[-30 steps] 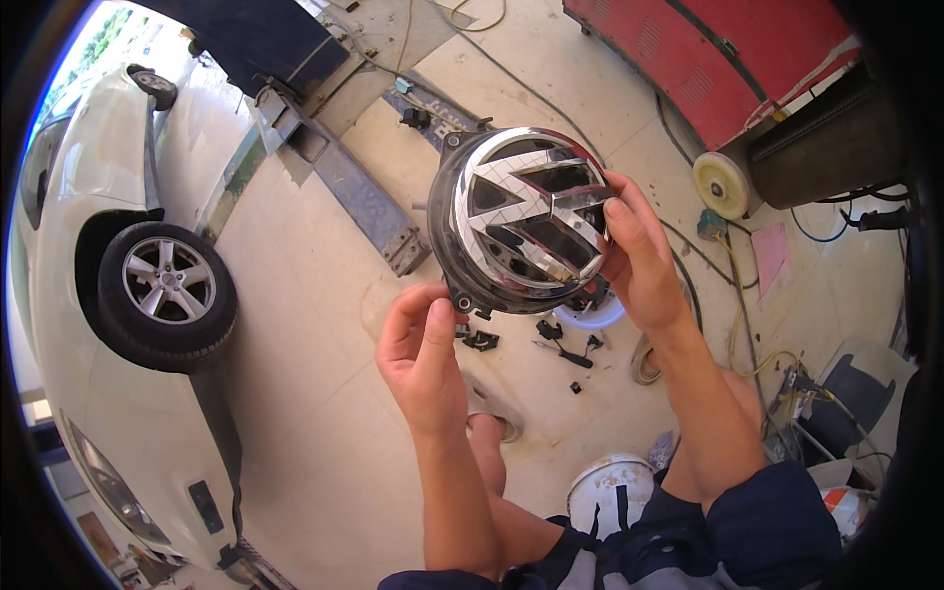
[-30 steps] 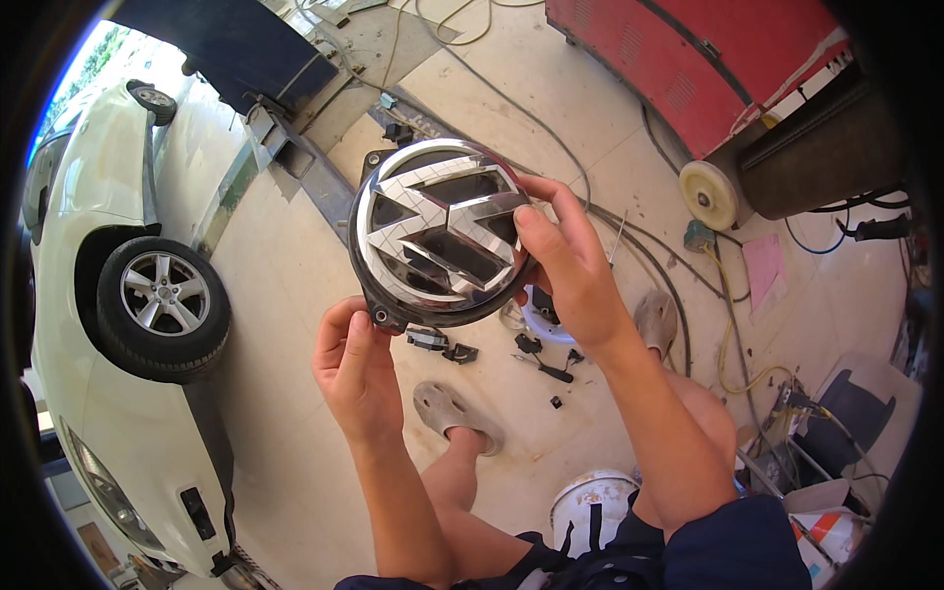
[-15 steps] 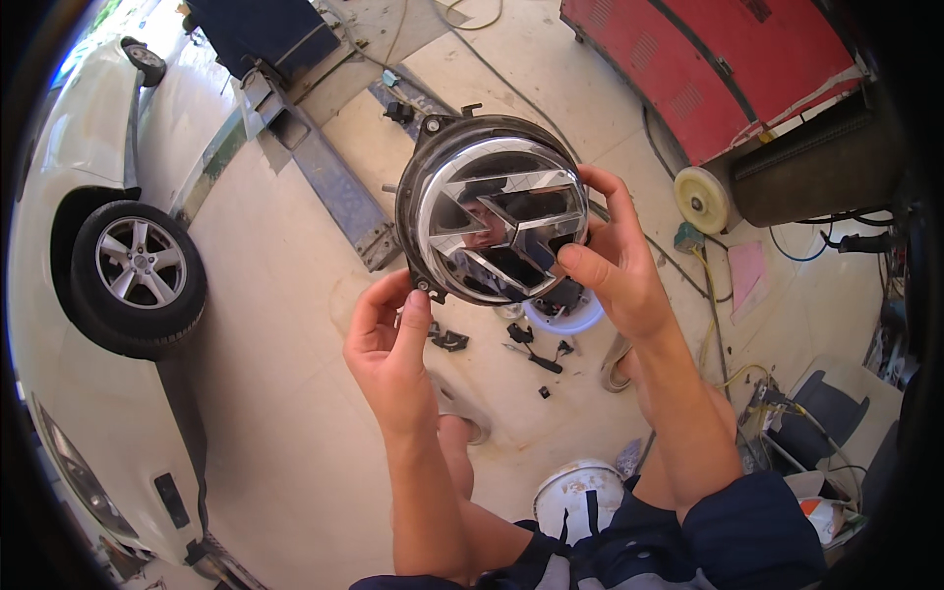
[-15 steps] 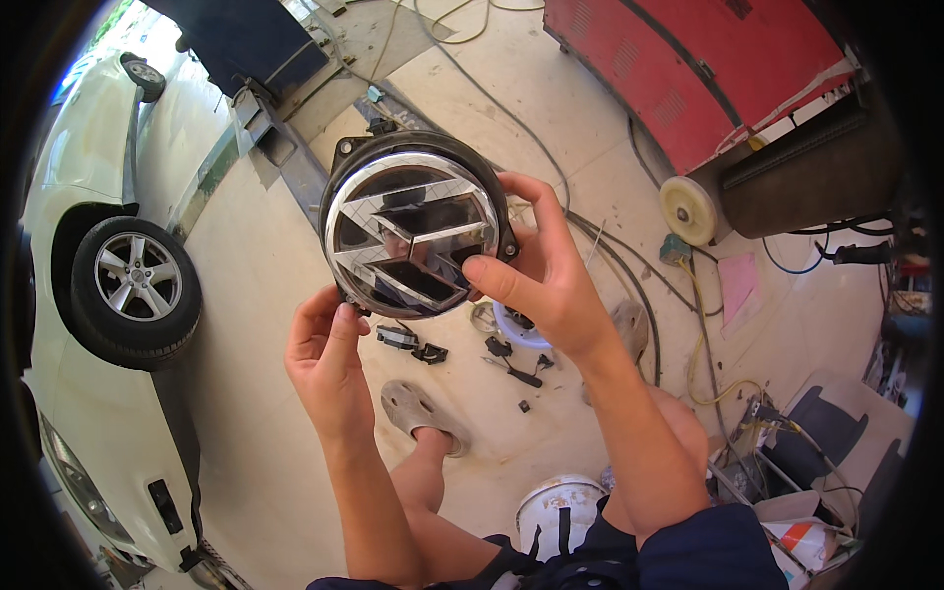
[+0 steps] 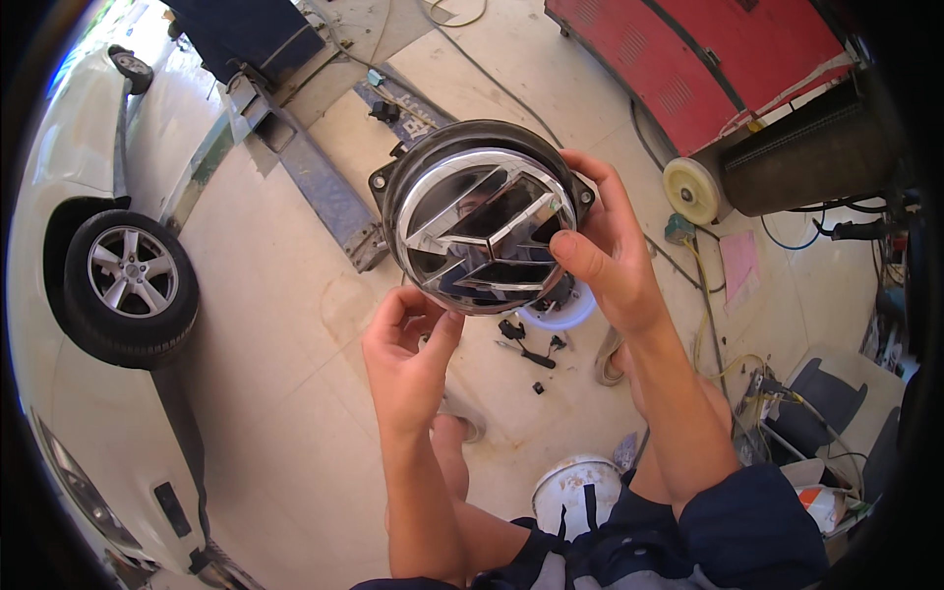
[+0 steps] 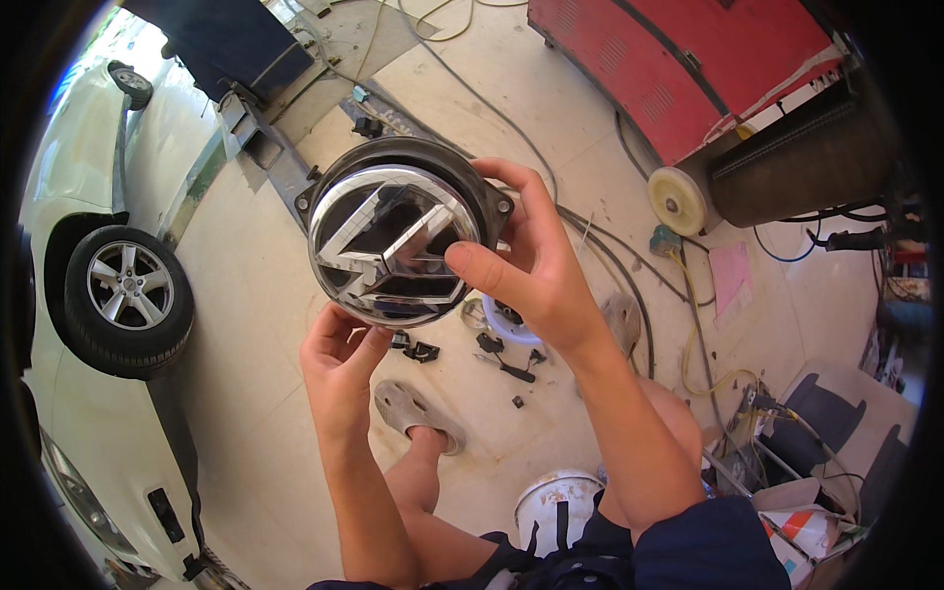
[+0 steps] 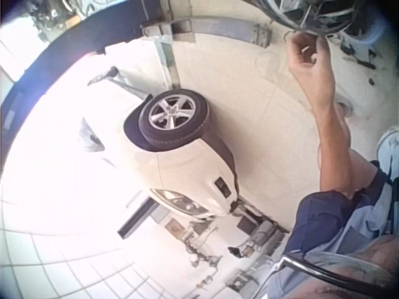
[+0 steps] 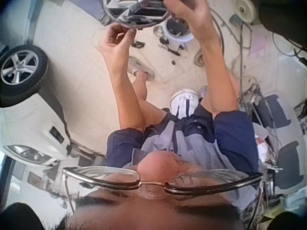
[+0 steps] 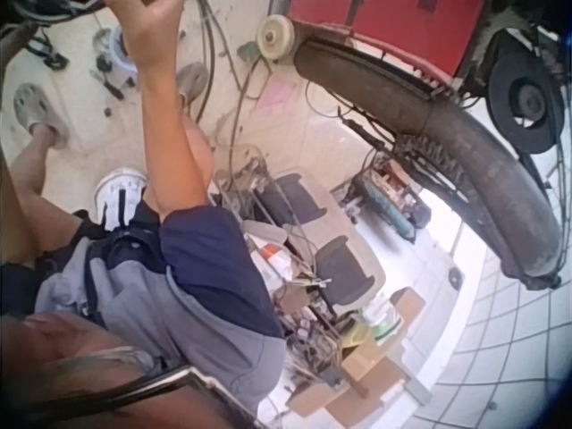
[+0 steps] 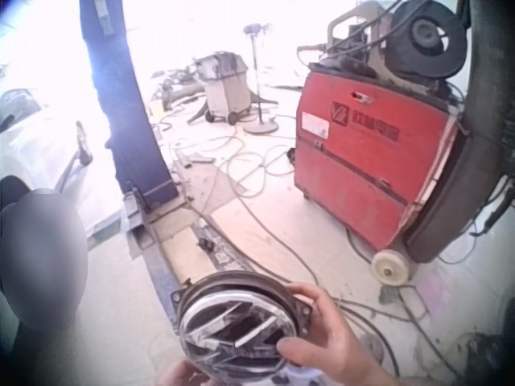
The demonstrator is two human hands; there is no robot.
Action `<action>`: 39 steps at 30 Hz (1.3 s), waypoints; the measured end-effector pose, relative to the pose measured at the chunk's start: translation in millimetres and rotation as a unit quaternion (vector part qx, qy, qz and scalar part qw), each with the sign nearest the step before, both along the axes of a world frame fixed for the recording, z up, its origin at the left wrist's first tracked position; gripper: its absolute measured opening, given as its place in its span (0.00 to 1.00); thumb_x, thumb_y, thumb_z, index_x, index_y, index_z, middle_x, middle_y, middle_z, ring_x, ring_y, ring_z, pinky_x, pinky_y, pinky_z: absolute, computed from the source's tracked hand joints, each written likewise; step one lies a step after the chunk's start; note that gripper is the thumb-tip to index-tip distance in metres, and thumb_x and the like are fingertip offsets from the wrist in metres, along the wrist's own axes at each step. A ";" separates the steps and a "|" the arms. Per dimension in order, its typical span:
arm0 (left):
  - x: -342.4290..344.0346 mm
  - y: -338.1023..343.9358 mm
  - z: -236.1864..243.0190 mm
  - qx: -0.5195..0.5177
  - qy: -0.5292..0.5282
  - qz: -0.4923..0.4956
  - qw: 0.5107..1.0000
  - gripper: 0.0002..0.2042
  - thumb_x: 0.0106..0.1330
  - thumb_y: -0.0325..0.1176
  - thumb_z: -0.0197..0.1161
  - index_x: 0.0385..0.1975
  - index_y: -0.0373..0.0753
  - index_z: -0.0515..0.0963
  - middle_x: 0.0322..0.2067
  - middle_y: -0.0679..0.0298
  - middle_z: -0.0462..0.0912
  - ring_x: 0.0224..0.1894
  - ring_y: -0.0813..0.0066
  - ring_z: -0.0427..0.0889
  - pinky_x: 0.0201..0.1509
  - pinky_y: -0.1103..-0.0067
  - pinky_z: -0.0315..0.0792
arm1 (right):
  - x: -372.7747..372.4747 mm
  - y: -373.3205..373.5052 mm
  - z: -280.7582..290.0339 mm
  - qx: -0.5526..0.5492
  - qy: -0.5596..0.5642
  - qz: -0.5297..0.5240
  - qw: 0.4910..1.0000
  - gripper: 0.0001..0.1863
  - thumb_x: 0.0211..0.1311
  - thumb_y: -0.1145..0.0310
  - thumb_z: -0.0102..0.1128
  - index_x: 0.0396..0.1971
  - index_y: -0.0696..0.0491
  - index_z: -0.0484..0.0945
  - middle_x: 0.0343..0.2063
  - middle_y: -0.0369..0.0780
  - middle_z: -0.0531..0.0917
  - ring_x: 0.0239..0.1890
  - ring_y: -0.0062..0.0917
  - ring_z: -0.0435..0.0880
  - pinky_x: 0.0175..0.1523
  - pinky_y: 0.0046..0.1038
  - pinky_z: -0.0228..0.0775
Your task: The person disassembles a car emblem and a plastic component using a screwdriver. They remove screws from the housing, separate the internal parts, and place them into a bucket while seated on another bucket.
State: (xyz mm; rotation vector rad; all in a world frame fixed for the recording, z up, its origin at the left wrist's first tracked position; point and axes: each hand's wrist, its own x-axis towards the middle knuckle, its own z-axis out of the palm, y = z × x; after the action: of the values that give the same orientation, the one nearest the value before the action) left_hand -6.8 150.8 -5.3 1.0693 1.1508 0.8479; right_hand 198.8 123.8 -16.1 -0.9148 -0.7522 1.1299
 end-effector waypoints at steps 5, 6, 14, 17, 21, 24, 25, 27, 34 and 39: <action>2.1 -2.6 1.3 -0.027 0.014 -0.055 0.998 0.08 0.59 0.20 0.69 0.37 0.32 0.80 0.32 0.67 0.82 0.34 0.81 0.77 0.41 0.82 0.72 | 2.7 -3.8 4.4 -0.023 0.003 -0.012 1.000 0.38 0.58 0.63 0.72 0.63 0.58 0.61 0.49 0.42 0.79 0.53 0.25 0.76 0.58 0.28 0.68; 2.7 -3.7 1.3 -0.038 0.023 -0.058 0.997 0.08 0.58 0.21 0.69 0.37 0.32 0.81 0.33 0.67 0.83 0.34 0.81 0.77 0.41 0.82 0.72 | 2.7 -3.7 5.2 -0.024 0.003 -0.013 1.000 0.37 0.58 0.63 0.71 0.63 0.58 0.61 0.49 0.42 0.79 0.53 0.25 0.76 0.57 0.28 0.69; -13.1 2.5 5.8 -0.083 0.072 -0.269 0.957 0.11 0.58 0.22 0.72 0.41 0.31 0.82 0.38 0.63 0.87 0.38 0.78 0.81 0.42 0.80 0.74 | 15.9 -2.3 7.7 -0.057 -0.037 -0.038 0.997 0.25 0.54 0.56 0.66 0.47 0.59 0.77 0.31 0.34 0.79 0.32 0.14 0.75 0.36 0.19 0.66; -26.0 7.6 6.9 -0.125 0.099 -0.287 0.945 0.12 0.57 0.20 0.72 0.41 0.31 0.82 0.40 0.62 0.87 0.44 0.77 0.82 0.48 0.78 0.75 | 20.4 -3.1 6.9 -0.045 -0.052 -0.039 0.997 0.22 0.53 0.54 0.67 0.38 0.58 0.81 0.25 0.32 0.79 0.24 0.13 0.72 0.30 0.21 0.63; -42.0 7.4 7.7 -0.115 -0.008 -0.195 0.974 0.21 0.55 0.17 0.71 0.50 0.30 0.78 0.45 0.58 0.85 0.49 0.72 0.82 0.56 0.75 0.74 | 22.4 -4.3 6.5 -0.047 -0.059 -0.026 0.997 0.22 0.51 0.51 0.67 0.29 0.58 0.81 0.20 0.30 0.75 0.22 0.13 0.68 0.27 0.21 0.58; -51.8 9.2 4.0 -0.060 -0.080 -0.182 0.978 0.21 0.57 0.27 0.73 0.49 0.29 0.77 0.46 0.56 0.85 0.50 0.65 0.83 0.61 0.68 0.72 | 24.3 -3.8 7.5 -0.047 -0.075 -0.009 0.996 0.21 0.51 0.50 0.67 0.26 0.56 0.81 0.18 0.29 0.72 0.21 0.13 0.67 0.26 0.21 0.56; -54.4 10.3 1.2 -0.055 -0.126 -0.180 0.974 0.20 0.58 0.27 0.73 0.49 0.29 0.77 0.47 0.55 0.84 0.51 0.64 0.83 0.62 0.66 0.71 | 24.4 -3.3 7.7 -0.046 -0.080 -0.005 0.996 0.21 0.51 0.50 0.67 0.24 0.56 0.81 0.17 0.29 0.71 0.20 0.13 0.67 0.25 0.22 0.56; -59.9 13.1 -3.4 -0.042 -0.175 -0.195 0.964 0.19 0.60 0.28 0.71 0.50 0.29 0.77 0.49 0.54 0.84 0.53 0.62 0.82 0.64 0.65 0.70 | 25.1 -3.3 8.1 -0.060 -0.072 0.010 0.996 0.21 0.51 0.50 0.67 0.23 0.55 0.81 0.16 0.29 0.71 0.19 0.13 0.66 0.25 0.22 0.55; -63.3 21.2 -11.1 -0.019 -0.226 -0.253 0.941 0.19 0.61 0.26 0.69 0.51 0.28 0.77 0.50 0.50 0.84 0.53 0.60 0.83 0.63 0.65 0.72 | 27.0 -8.0 14.5 -0.114 -0.082 0.027 0.990 0.21 0.53 0.49 0.64 0.21 0.55 0.81 0.16 0.29 0.72 0.19 0.13 0.65 0.24 0.21 0.54; -52.4 13.0 -2.9 -0.028 -0.202 -0.158 0.966 0.11 0.53 0.24 0.76 0.32 0.27 0.81 0.34 0.53 0.87 0.32 0.70 0.85 0.36 0.79 0.77 | 32.8 -11.4 17.2 -0.123 -0.124 0.069 0.982 0.21 0.58 0.48 0.58 0.26 0.53 0.79 0.20 0.29 0.73 0.26 0.10 0.69 0.28 0.18 0.55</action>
State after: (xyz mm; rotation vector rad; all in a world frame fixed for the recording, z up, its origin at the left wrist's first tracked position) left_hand -59.2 163.8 -8.2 0.9462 0.6380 0.7317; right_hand 231.5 112.4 1.2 -1.2439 -0.9015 1.2645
